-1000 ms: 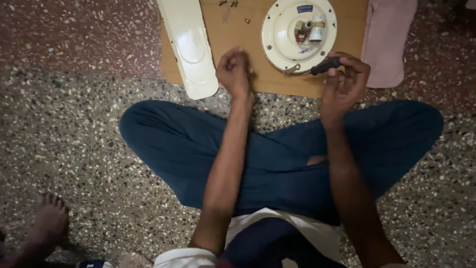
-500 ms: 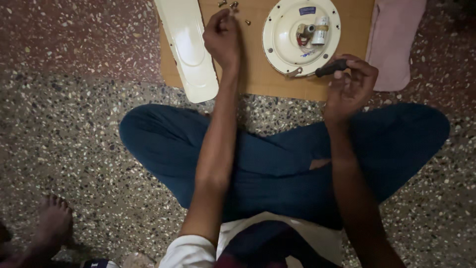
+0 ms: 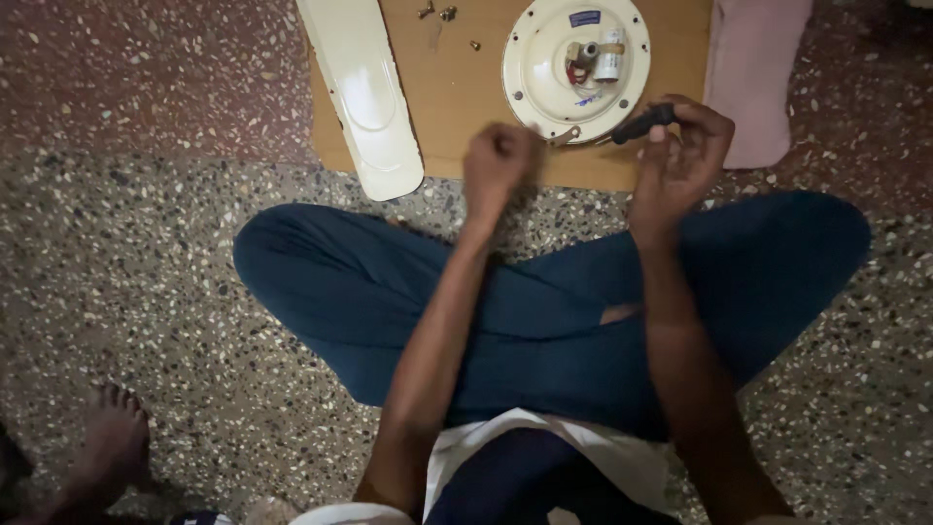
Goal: The person sits on the floor and uses a screwdriver to tighten screws on a ceiling fan motor housing. They then use a brush to clean the motor housing and align a fan blade with the motor, preparing to attach it.
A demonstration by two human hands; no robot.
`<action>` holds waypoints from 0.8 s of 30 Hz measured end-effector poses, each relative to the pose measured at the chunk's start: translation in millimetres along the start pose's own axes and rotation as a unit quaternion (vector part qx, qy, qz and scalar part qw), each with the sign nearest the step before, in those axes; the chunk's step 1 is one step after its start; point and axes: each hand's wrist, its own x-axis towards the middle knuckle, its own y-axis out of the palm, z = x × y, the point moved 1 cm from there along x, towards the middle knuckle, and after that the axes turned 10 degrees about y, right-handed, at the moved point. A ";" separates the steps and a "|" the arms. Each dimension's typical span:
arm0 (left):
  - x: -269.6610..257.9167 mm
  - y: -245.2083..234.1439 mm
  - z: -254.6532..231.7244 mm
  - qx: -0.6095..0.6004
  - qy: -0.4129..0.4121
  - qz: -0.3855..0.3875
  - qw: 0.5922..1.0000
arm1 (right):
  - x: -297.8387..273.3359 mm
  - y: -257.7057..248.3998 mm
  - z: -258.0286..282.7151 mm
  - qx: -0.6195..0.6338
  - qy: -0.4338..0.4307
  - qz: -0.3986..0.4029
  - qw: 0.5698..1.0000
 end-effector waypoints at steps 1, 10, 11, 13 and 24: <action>-5.2 4.1 -2.5 -0.017 -0.028 0.021 0.999 | 0.3 -0.4 0.5 0.004 -0.005 0.004 1.000; -20.7 34.2 22.6 -0.251 -0.102 0.057 0.961 | 0.7 -6.6 3.6 0.020 -0.019 0.001 1.000; -17.4 34.5 29.3 -0.245 -0.057 0.058 0.966 | 0.6 -7.2 3.3 0.024 -0.019 -0.001 1.000; -14.9 31.6 41.4 -0.252 -0.015 0.056 0.966 | 1.7 -7.0 2.7 0.031 -0.024 0.002 0.999; 55.4 -48.6 16.7 -0.310 -0.096 -0.091 0.942 | 1.1 -4.9 1.5 0.014 -0.018 0.011 1.000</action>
